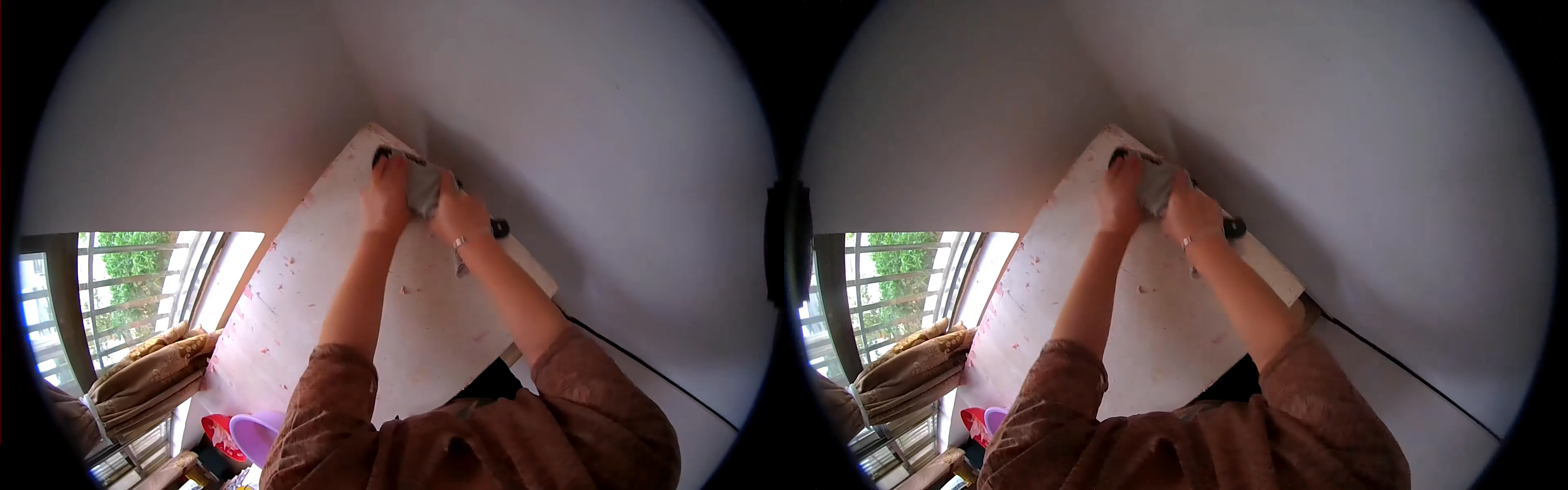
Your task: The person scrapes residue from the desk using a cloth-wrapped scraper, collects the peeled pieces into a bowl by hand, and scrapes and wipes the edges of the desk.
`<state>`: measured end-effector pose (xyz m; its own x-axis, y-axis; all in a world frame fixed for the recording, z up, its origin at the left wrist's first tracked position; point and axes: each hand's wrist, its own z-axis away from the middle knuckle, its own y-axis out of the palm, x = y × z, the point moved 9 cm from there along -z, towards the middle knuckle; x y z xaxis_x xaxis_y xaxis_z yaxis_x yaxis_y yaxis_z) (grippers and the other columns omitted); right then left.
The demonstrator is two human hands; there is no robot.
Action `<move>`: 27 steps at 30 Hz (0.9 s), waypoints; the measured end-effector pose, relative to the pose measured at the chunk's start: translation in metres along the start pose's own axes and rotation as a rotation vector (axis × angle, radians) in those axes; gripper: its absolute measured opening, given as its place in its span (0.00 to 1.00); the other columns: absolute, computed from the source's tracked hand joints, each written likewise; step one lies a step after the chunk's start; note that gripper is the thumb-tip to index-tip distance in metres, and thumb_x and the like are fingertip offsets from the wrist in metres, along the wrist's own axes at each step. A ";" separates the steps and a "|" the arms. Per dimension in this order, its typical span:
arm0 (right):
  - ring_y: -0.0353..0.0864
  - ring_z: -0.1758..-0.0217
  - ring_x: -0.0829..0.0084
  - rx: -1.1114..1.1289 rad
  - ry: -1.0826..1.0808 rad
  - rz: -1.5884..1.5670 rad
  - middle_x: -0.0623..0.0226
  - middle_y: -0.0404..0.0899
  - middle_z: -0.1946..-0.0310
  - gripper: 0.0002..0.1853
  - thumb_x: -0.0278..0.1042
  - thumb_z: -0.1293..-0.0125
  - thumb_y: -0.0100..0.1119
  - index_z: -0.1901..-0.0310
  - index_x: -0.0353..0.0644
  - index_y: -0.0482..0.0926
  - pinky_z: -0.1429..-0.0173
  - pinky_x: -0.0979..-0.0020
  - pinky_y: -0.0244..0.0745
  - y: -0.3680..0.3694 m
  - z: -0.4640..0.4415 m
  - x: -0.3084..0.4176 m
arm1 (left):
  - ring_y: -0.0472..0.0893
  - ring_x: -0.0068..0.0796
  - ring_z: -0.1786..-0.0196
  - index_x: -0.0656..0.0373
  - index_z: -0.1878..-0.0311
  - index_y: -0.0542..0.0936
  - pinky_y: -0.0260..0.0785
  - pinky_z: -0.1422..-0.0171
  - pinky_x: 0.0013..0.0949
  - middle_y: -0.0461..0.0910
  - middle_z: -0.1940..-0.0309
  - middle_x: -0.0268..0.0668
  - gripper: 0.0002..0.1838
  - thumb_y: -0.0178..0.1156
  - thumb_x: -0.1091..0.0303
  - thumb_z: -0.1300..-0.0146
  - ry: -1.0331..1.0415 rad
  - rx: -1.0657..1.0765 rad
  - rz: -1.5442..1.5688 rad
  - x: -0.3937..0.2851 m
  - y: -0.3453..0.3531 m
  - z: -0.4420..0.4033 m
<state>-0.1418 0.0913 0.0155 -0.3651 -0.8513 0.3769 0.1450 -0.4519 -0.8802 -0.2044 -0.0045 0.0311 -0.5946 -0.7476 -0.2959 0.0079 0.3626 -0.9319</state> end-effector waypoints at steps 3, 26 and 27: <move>0.79 0.67 0.51 -0.038 -0.019 0.007 0.46 0.78 0.71 0.36 0.32 0.53 0.54 0.41 0.31 0.55 0.62 0.57 0.74 -0.001 0.014 -0.003 | 0.63 0.42 0.39 0.57 0.45 0.69 0.66 0.44 0.39 0.67 0.43 0.36 0.25 0.50 0.77 0.50 -0.010 -0.066 0.091 -0.006 0.004 0.032; 0.79 0.66 0.50 0.051 -0.054 0.047 0.47 0.78 0.69 0.33 0.31 0.52 0.52 0.42 0.35 0.56 0.61 0.55 0.74 -0.002 -0.034 0.025 | 0.59 0.40 0.36 0.56 0.45 0.69 0.65 0.43 0.40 0.64 0.40 0.34 0.24 0.47 0.78 0.47 -0.102 -0.079 0.050 0.043 0.010 0.000; 0.79 0.66 0.50 0.047 -0.058 0.047 0.47 0.78 0.69 0.33 0.31 0.52 0.52 0.42 0.35 0.56 0.61 0.55 0.74 -0.002 -0.046 0.028 | 0.59 0.39 0.35 0.55 0.44 0.69 0.65 0.43 0.40 0.64 0.40 0.34 0.24 0.47 0.78 0.47 -0.108 -0.089 0.056 0.050 0.011 -0.012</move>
<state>-0.1952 0.0807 0.0149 -0.3034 -0.8853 0.3526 0.2042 -0.4218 -0.8834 -0.2438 -0.0306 0.0085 -0.5053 -0.7784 -0.3725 -0.0355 0.4500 -0.8923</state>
